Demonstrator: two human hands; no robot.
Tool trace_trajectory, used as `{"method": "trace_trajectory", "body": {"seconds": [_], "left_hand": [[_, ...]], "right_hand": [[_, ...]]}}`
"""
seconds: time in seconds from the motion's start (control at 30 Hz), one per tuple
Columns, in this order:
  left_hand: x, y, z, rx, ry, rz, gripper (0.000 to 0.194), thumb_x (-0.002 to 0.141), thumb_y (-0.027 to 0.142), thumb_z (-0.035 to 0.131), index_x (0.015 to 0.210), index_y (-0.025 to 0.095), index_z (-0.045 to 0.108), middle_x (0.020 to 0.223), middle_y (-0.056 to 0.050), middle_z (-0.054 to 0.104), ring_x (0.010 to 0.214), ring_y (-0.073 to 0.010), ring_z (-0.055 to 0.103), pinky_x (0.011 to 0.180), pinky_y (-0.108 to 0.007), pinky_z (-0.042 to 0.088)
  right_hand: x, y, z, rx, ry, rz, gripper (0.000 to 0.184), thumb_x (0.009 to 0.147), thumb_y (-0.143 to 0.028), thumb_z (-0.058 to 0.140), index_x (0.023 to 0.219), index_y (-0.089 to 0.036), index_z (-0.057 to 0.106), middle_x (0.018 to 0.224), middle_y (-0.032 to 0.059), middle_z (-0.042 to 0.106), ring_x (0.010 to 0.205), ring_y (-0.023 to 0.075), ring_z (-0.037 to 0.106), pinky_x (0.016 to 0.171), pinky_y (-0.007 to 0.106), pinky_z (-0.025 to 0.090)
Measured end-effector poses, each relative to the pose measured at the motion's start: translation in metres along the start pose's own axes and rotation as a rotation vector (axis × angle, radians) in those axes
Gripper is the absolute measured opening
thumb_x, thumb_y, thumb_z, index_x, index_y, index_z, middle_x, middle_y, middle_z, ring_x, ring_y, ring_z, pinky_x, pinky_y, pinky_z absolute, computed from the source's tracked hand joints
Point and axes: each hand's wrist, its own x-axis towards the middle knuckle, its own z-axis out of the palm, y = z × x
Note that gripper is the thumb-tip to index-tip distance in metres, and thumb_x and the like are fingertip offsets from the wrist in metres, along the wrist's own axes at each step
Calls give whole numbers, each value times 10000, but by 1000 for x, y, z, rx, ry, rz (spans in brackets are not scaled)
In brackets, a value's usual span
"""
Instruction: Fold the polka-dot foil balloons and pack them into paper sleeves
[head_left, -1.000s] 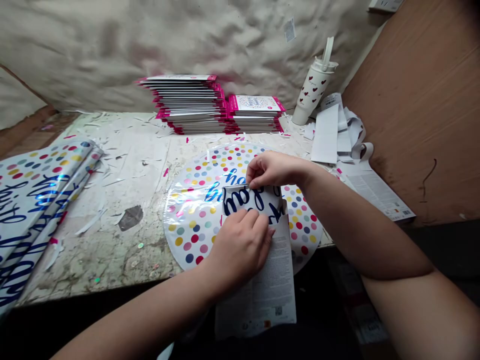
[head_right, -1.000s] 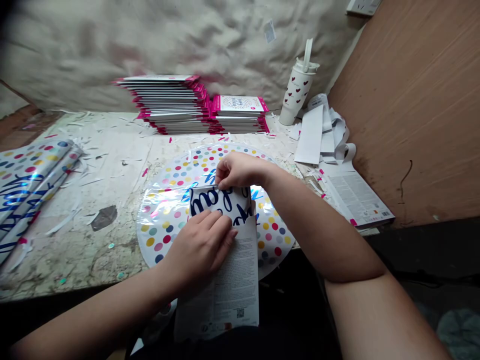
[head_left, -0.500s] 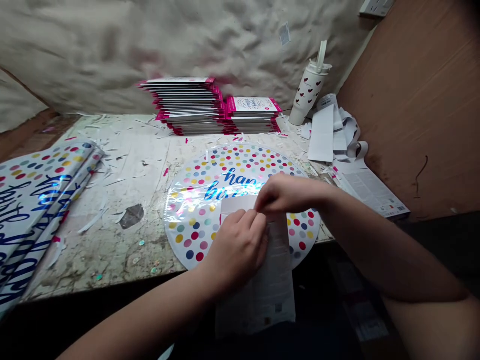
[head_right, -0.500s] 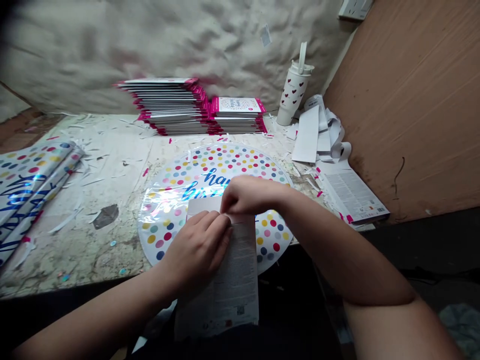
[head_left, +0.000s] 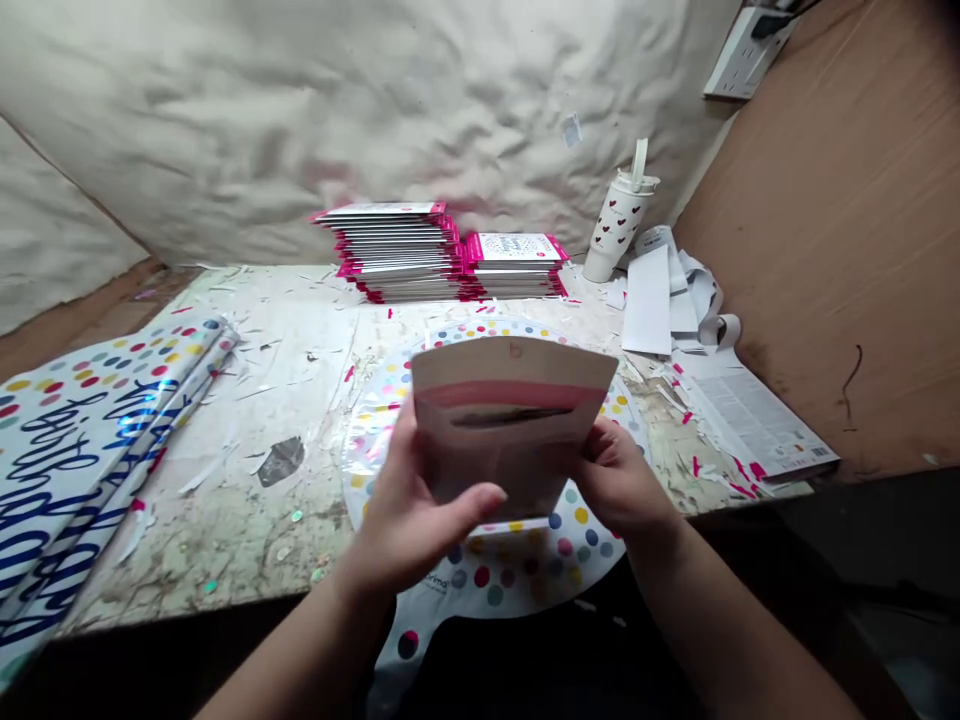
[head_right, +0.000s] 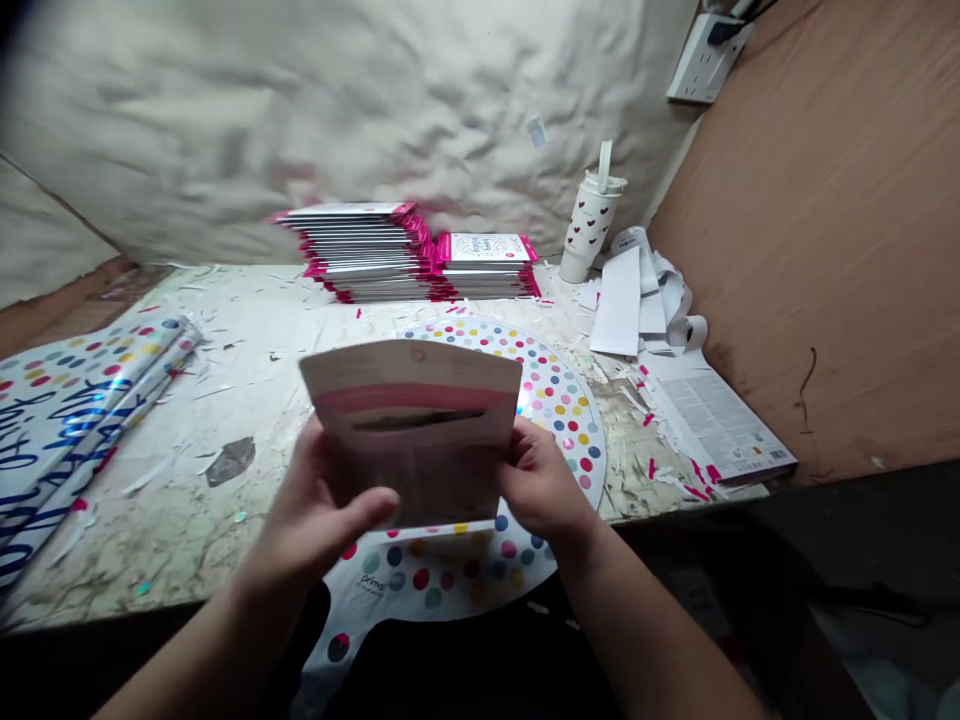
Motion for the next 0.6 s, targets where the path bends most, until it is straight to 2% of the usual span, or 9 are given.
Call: {"method": "trace_trajectory", "body": {"seconds": [0.03,0.1,0.23,0.3,0.37,0.43,0.47,0.53,0.6], "left_hand": [[-3,-3,2,-105,-62,-122,589,744,363,665,1256,258,395,1215,-91,535,1105,-271,532,867,-403,498],[-5,-5,5,-254,-90,-270,544,731,288,686,1204,241,422,1144,-87,592,1033,-249,584,821,-365,526],[1,2,4,-362,-58,-400,547,671,224,736,1154,227,481,1093,-62,643,987,-233,612,790,-321,531],[3,2,3,-361,-71,-479,429,671,241,735,1065,201,571,1030,-49,673,961,-224,618,791,-304,520],[2,-4,2,-348,-170,-575,263,716,289,694,946,173,639,934,-41,695,924,-211,622,785,-290,507],[-3,-15,3,-322,-280,-674,213,760,351,638,836,152,656,777,-30,688,782,-175,632,683,-252,504],[-6,-21,3,-316,-298,-731,239,773,383,615,796,147,645,683,-16,662,660,-145,615,587,-227,484],[-14,-31,7,-346,-271,-844,301,778,431,586,726,135,608,521,16,576,442,-91,504,429,-192,387],[-21,-37,12,-421,-241,-912,335,774,440,574,665,123,578,462,18,539,379,-72,445,396,-182,337]], "right_hand": [[0,0,1,-20,10,15,226,750,-267,675,967,-213,643,942,46,696,912,214,635,825,379,501],[0,-2,2,-65,32,8,243,730,-248,690,960,-217,618,924,38,695,889,202,641,795,356,515],[3,-10,0,-143,44,-28,410,666,-268,740,1034,-236,560,955,43,684,902,207,637,774,351,525],[10,-12,-7,-183,42,-5,356,682,-334,726,986,-213,584,918,49,684,873,208,637,755,346,524],[20,-11,-16,-267,31,57,280,749,-434,644,855,-177,613,791,42,670,758,189,634,663,313,520],[27,-7,-25,-423,77,114,369,827,-510,507,786,-158,609,671,28,622,619,159,596,558,284,491],[28,-4,-27,-537,137,100,388,852,-509,460,796,-155,607,663,27,610,595,151,579,544,280,480],[25,3,-25,-794,215,-40,313,884,-421,447,867,-159,616,739,40,625,665,155,582,622,294,485],[15,11,-14,-1011,114,-235,184,878,-267,481,940,-172,627,865,57,645,805,168,586,746,308,472]]}}
